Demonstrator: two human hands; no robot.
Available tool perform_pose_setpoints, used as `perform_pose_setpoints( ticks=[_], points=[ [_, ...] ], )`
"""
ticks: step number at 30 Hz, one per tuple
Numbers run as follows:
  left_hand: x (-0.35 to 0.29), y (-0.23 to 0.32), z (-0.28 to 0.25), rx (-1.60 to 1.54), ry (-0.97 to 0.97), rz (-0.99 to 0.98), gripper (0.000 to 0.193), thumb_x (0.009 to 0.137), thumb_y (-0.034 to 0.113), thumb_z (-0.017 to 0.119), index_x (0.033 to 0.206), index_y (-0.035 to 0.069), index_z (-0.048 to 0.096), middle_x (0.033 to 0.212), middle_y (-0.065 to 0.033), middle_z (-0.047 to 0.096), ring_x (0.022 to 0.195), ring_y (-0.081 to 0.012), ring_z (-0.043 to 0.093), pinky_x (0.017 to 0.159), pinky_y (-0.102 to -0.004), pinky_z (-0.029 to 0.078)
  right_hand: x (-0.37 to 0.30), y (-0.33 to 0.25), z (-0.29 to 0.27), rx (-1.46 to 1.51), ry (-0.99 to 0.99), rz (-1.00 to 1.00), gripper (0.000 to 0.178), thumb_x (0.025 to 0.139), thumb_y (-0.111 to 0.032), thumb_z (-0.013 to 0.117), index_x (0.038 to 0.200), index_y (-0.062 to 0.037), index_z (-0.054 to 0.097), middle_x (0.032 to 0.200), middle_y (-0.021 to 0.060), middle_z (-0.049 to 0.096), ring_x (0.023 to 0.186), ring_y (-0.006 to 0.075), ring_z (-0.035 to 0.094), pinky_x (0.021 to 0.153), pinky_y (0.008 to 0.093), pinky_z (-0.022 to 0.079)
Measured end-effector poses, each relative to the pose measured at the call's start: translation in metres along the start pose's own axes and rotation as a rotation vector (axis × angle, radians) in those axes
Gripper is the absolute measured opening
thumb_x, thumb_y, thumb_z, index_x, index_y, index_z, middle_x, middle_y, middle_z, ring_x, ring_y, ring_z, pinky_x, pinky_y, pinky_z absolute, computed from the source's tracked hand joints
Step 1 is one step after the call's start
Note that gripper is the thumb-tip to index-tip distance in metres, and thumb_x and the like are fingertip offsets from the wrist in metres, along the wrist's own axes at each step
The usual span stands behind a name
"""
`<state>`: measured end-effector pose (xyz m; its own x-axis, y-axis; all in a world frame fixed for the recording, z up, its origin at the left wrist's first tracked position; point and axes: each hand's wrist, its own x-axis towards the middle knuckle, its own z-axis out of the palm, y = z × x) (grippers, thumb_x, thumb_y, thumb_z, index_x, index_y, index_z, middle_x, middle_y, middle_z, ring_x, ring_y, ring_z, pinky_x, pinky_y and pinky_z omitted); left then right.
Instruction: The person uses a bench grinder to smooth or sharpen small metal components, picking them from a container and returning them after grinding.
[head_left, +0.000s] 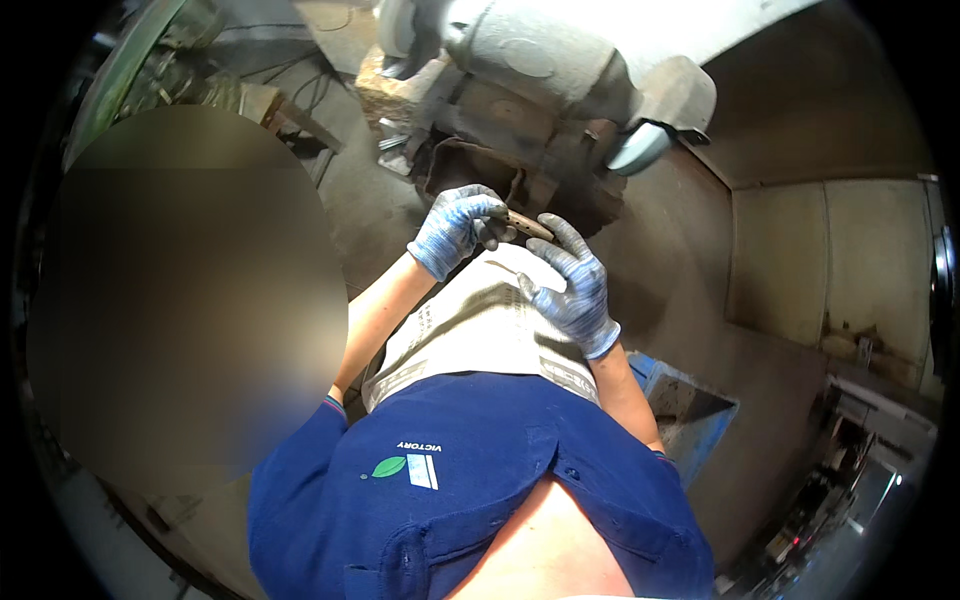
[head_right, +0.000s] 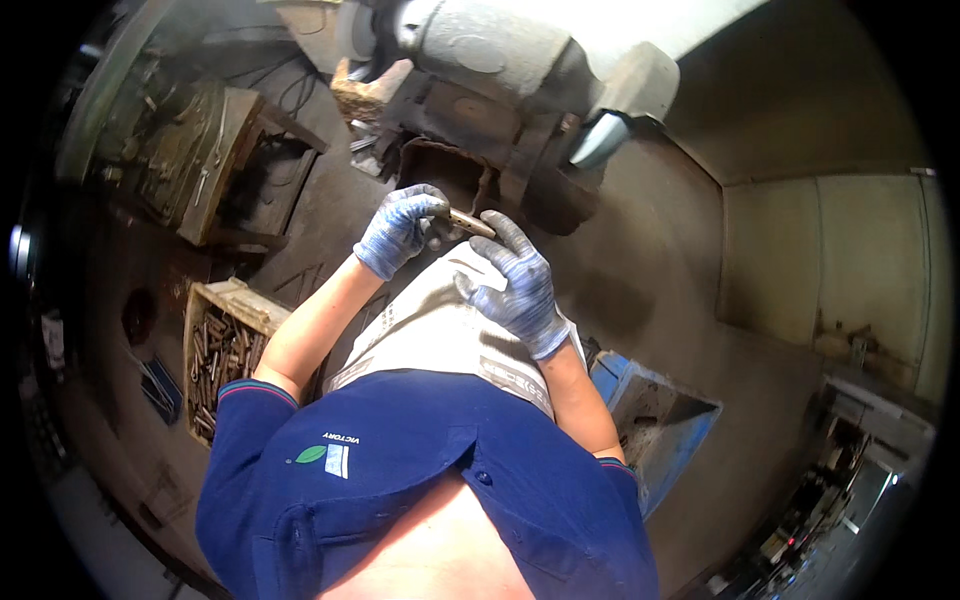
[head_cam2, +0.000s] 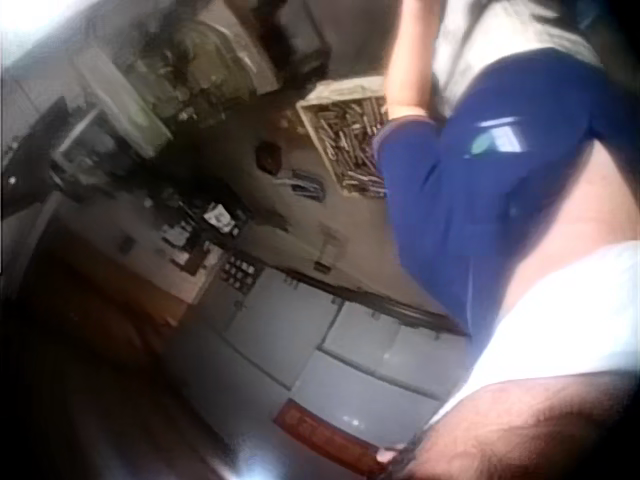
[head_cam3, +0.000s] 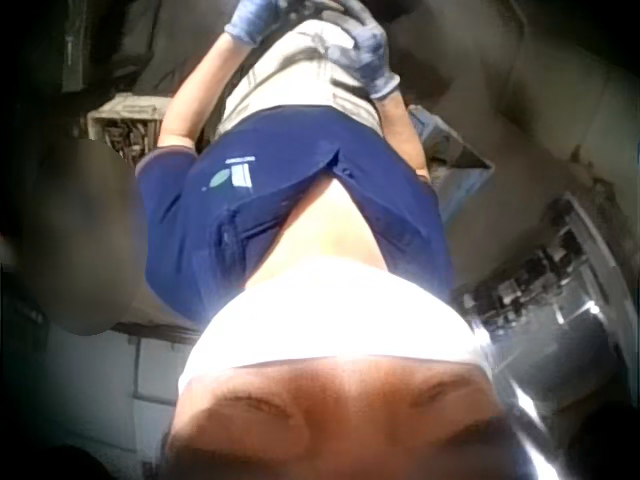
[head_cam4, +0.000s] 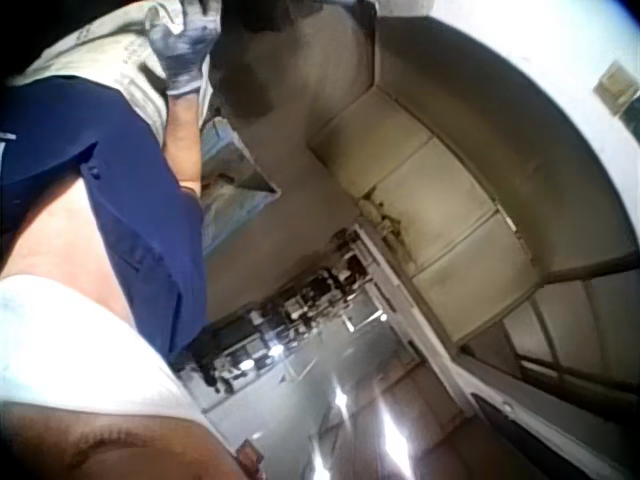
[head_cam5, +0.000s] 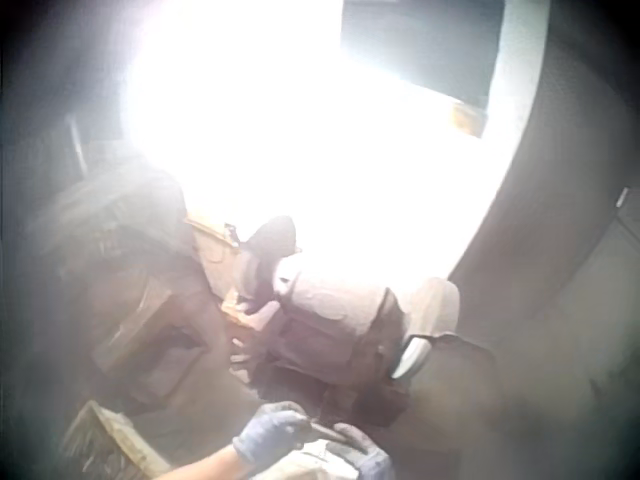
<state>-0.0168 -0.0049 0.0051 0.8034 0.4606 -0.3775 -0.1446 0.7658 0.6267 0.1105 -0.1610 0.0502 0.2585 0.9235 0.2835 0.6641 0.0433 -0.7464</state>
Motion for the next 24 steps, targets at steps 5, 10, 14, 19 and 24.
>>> perform_pose_setpoints(
  ticks=[5, 10, 14, 19, 24],
  points=[
    [0.03, -0.014, 0.014, 0.122, -0.101, 0.062, 0.012, 0.083, 0.009, 0.06, 0.088, -0.002, 0.059, 0.075, -0.0097, 0.062, 0.058, -0.0153, 0.061, 0.054, -0.0241, 0.053, -0.015, 0.0, -0.008, 0.13, 0.098, 0.121, 0.034, 0.067, -0.008, 0.073, 0.099, 0.001, 0.065, 0.117, 0.0211, 0.055, 0.101, 0.0292, 0.06, 0.085, 0.0328, 0.049],
    [0.061, -0.049, 0.02, 0.202, -0.21, -0.011, 0.023, 0.085, 0.012, 0.061, 0.105, -0.001, 0.059, 0.085, -0.005, 0.063, 0.073, -0.01, 0.059, 0.066, -0.0232, 0.051, -0.02, -0.006, -0.004, 0.039, 0.025, 0.098, 0.035, 0.068, -0.009, 0.075, 0.099, 0.0007, 0.065, 0.114, 0.02, 0.055, 0.096, 0.0282, 0.062, 0.08, 0.0314, 0.051],
    [0.047, -0.051, 0.034, 0.33, -0.313, -0.063, 0.036, 0.086, 0.012, 0.062, 0.116, -0.004, 0.051, 0.093, -0.0089, 0.062, 0.074, -0.0118, 0.061, 0.065, -0.025, 0.053, -0.029, 0.005, -0.013, 0.188, 0.179, 0.237, 0.029, 0.068, -0.008, 0.073, 0.095, 0.0016, 0.066, 0.11, 0.0165, 0.058, 0.096, 0.0246, 0.061, 0.081, 0.0321, 0.05],
    [0.04, -0.03, 0.048, 0.477, -0.496, -0.116, 0.05, 0.085, 0.013, 0.063, 0.127, -0.006, 0.042, 0.089, -0.012, 0.064, 0.068, -0.0137, 0.062, 0.057, -0.0243, 0.054, -0.034, 0.013, -0.023, 0.272, 0.201, 0.29, 0.022, 0.07, -0.004, 0.07, 0.091, 0.0015, 0.066, 0.106, 0.0146, 0.058, 0.091, 0.0228, 0.062, 0.08, 0.0312, 0.05],
    [0.046, -0.022, 0.052, 0.561, -0.552, -0.168, 0.053, 0.086, 0.018, 0.062, 0.128, -0.005, 0.041, 0.095, -0.0129, 0.063, 0.072, -0.0132, 0.063, 0.062, -0.0238, 0.054, -0.043, 0.027, -0.017, 0.315, 0.223, 0.265, 0.018, 0.072, -0.001, 0.068, 0.09, -0.0004, 0.066, 0.104, 0.013, 0.058, 0.087, 0.0205, 0.061, 0.076, 0.0283, 0.049]
  ],
)
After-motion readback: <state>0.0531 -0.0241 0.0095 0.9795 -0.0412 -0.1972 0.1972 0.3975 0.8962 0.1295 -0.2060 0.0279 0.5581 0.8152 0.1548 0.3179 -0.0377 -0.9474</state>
